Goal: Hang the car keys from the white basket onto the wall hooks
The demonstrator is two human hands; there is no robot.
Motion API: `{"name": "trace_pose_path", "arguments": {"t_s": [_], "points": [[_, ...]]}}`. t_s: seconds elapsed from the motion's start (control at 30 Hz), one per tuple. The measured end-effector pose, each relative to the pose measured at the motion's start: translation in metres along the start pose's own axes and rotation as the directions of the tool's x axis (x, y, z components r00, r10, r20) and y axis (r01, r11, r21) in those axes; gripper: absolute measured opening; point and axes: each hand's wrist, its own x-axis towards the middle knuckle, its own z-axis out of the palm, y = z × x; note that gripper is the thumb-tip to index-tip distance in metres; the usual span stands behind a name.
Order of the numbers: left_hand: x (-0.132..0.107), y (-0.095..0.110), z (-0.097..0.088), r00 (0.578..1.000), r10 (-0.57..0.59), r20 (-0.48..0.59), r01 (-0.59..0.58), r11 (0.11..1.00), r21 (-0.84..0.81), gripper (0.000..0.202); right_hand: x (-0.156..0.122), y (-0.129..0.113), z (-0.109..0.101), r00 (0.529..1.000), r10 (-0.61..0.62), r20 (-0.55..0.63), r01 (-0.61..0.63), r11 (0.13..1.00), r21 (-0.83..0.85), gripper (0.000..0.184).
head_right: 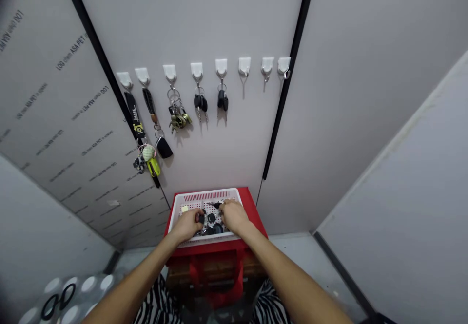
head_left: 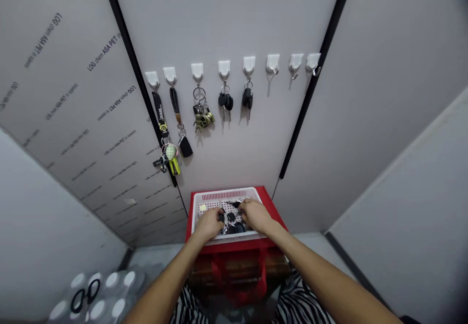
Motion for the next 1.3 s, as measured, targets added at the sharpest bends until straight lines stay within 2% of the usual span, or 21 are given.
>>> {"name": "trace_pose_path", "arguments": {"t_s": [0.17,0.27,0.3,0.37,0.43,0.6,0.7,0.77,0.83,1.0,1.07,1.17,1.23,1.3], "points": [[-0.005,0.002,-0.005,0.990,-0.026,-0.142,0.029,0.999,0.023,0.035,-0.005,0.003,0.005,0.997,-0.077,0.028,0.070,0.981,0.178,0.026],[-0.008,0.004,-0.007,0.965,0.080,-0.249,-0.085,0.996,-0.007,0.035,-0.006,0.002,0.008,0.985,-0.147,0.093,0.112,0.944,0.311,0.027],[-0.009,0.005,-0.008,0.965,0.142,-0.221,-0.152,0.988,-0.029,0.034,-0.006,0.001,0.008,0.981,-0.159,0.107,0.114,0.933,0.340,0.028],[-0.011,0.007,-0.008,0.964,0.255,-0.069,-0.261,0.960,-0.101,0.032,-0.006,-0.001,0.009,0.979,-0.162,0.124,0.106,0.923,0.371,0.029],[-0.013,0.007,-0.007,0.950,0.303,0.072,-0.287,0.942,-0.172,0.030,-0.007,-0.002,0.010,0.981,-0.147,0.129,0.088,0.922,0.378,0.028],[-0.013,0.001,-0.006,0.962,0.234,0.143,-0.180,0.931,-0.317,0.023,-0.009,-0.004,0.012,0.995,-0.054,0.081,0.019,0.924,0.383,0.020],[-0.010,0.001,-0.012,0.971,0.216,0.100,-0.157,0.898,-0.412,0.014,-0.012,-0.006,0.010,1.000,-0.013,0.028,-0.001,0.906,0.424,0.021],[-0.008,0.005,-0.019,0.977,0.213,0.009,-0.182,0.857,-0.483,0.009,-0.012,-0.009,0.007,0.999,-0.031,-0.013,0.033,0.859,0.511,0.024],[-0.004,0.012,-0.028,0.980,0.193,-0.043,-0.183,0.800,-0.572,0.005,-0.012,-0.012,0.002,0.997,-0.037,-0.061,0.067,0.775,0.629,0.029],[0.004,0.026,-0.042,0.996,0.086,-0.006,-0.062,0.663,-0.746,0.008,-0.010,-0.018,-0.008,0.988,0.049,-0.150,0.097,0.560,0.823,0.039],[0.006,0.027,-0.041,0.999,0.030,-0.015,-0.030,0.598,-0.801,0.009,-0.010,-0.020,-0.011,0.985,0.047,-0.166,0.118,0.520,0.846,0.039],[0.007,0.029,-0.038,1.000,-0.023,-0.013,0.000,0.511,-0.860,0.012,-0.011,-0.023,-0.015,0.985,0.051,-0.163,0.114,0.510,0.852,0.039],[0.006,0.032,-0.037,0.999,-0.033,0.004,0.020,0.492,-0.871,0.013,-0.011,-0.026,-0.015,0.987,0.049,-0.156,0.109,0.513,0.852,0.042],[0.006,0.036,-0.037,0.999,-0.043,0.009,0.029,0.493,-0.870,0.012,-0.010,-0.028,-0.015,0.987,0.060,-0.149,0.102,0.480,0.871,0.039]]}}
